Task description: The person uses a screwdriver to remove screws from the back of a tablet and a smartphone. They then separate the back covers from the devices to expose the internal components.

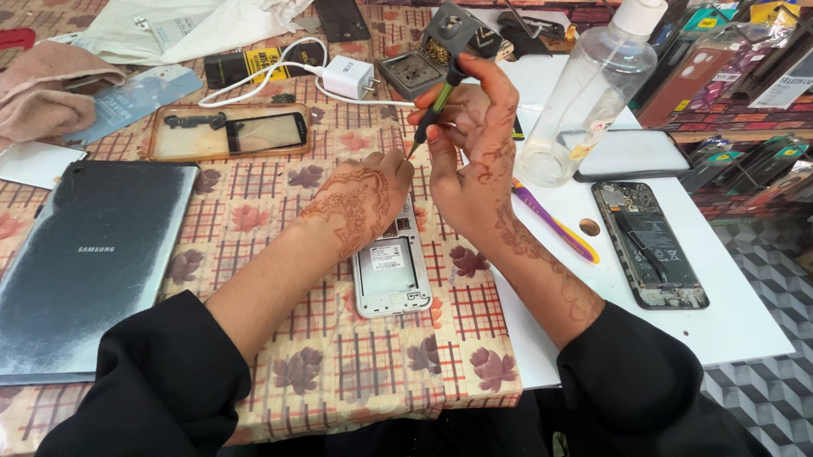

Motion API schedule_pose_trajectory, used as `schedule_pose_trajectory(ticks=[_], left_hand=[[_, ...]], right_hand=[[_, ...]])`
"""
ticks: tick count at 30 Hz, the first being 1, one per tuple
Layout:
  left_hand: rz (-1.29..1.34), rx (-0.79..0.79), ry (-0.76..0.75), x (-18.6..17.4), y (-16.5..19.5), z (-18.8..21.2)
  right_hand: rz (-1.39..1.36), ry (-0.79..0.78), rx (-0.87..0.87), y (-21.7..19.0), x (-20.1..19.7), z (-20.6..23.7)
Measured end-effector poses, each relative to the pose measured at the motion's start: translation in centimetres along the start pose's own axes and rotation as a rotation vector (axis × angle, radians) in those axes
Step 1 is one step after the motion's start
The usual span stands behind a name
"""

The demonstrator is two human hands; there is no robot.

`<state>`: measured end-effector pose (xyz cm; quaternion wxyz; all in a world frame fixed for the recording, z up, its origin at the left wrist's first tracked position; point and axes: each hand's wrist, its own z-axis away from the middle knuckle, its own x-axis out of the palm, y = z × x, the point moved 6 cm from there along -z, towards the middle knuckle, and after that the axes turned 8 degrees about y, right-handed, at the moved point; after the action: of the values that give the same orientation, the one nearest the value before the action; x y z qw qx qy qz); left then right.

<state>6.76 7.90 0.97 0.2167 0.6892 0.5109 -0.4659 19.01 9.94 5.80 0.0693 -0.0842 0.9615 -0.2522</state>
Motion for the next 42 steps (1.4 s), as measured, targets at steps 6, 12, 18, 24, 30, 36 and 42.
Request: schedule_pose_trajectory(ticks=[6, 12, 18, 24, 30, 36, 42], left_hand=[[-0.028, 0.015, -0.052, 0.2, 0.0, -0.1], [-0.006, -0.005, -0.049, 0.2, -0.2, 0.0], [0.006, 0.002, -0.059, 0.8, -0.5, -0.2], [-0.033, 0.035, -0.083, 1.1, -0.4, -0.1], [-0.022, 0.048, -0.081, 1.0, -0.6, -0.2], [-0.122, 0.092, -0.117, 1.0, -0.2, -0.2], [-0.209, 0.128, -0.122, 1.0, 0.4, -0.4]], right_hand=[[0.036, -0.013, -0.068, -0.4, 0.1, -0.2], [0.064, -0.04, -0.123, -1.0, 0.9, -0.1], [0.046, -0.057, -0.12, -1.3, 1.3, -0.1], [0.049, -0.063, -0.145, -1.3, 1.5, -0.2], [0.062, -0.067, -0.158, -1.3, 1.5, -0.2], [0.055, -0.067, -0.156, -1.4, 1.4, -0.2], [0.058, -0.057, -0.141, -1.5, 1.2, -0.2]])
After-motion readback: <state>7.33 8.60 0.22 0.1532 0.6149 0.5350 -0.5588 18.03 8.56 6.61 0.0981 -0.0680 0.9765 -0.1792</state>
